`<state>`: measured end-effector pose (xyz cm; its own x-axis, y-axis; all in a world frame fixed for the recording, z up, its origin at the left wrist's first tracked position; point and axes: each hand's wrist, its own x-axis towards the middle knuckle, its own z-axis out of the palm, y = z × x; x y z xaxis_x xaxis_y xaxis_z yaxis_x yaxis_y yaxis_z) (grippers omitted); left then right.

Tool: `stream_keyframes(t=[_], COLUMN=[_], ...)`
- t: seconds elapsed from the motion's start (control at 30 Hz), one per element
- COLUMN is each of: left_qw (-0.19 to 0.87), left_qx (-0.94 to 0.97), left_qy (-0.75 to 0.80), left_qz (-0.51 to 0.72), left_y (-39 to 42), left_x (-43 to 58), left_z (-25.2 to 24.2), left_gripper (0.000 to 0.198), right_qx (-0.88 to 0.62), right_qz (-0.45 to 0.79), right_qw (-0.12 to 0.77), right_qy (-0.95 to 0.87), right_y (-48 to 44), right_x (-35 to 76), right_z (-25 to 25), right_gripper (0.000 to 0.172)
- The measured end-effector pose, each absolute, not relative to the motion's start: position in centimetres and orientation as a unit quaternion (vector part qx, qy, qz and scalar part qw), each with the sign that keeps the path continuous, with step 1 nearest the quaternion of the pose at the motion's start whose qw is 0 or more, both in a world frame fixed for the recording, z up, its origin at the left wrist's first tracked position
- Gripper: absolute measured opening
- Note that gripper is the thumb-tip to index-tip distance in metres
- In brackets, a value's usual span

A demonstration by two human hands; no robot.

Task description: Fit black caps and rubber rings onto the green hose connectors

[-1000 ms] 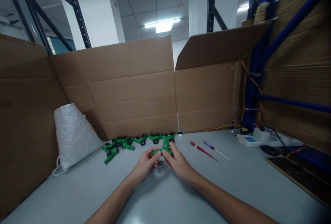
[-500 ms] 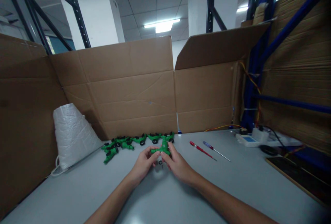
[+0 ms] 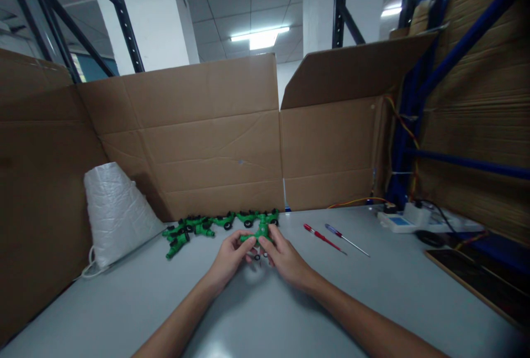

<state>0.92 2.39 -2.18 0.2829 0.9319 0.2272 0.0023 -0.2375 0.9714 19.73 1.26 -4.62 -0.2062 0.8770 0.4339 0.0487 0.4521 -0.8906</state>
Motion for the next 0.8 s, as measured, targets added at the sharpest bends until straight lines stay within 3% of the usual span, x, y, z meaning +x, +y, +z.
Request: stream_keyframes(t=[0.37,0.8], left_qw=[0.489,0.452], left_qx=[0.622,0.655], left_qy=[0.383,0.389], left_qz=[0.478,0.463], left_y=[2.1,2.8], left_x=[1.1,0.7], left_z=[-1.6,-2.2], left_gripper=[0.049,0.047], right_qx=[-0.408,-0.369], right_qz=[0.335,0.386], right_qw=[0.559,0.606], right_qy=[-0.64,-0.59], right_y=[1.9,3.1], right_x=[20.2,20.2], right_z=[-4.2,-4.5], right_gripper=[0.044,0.052])
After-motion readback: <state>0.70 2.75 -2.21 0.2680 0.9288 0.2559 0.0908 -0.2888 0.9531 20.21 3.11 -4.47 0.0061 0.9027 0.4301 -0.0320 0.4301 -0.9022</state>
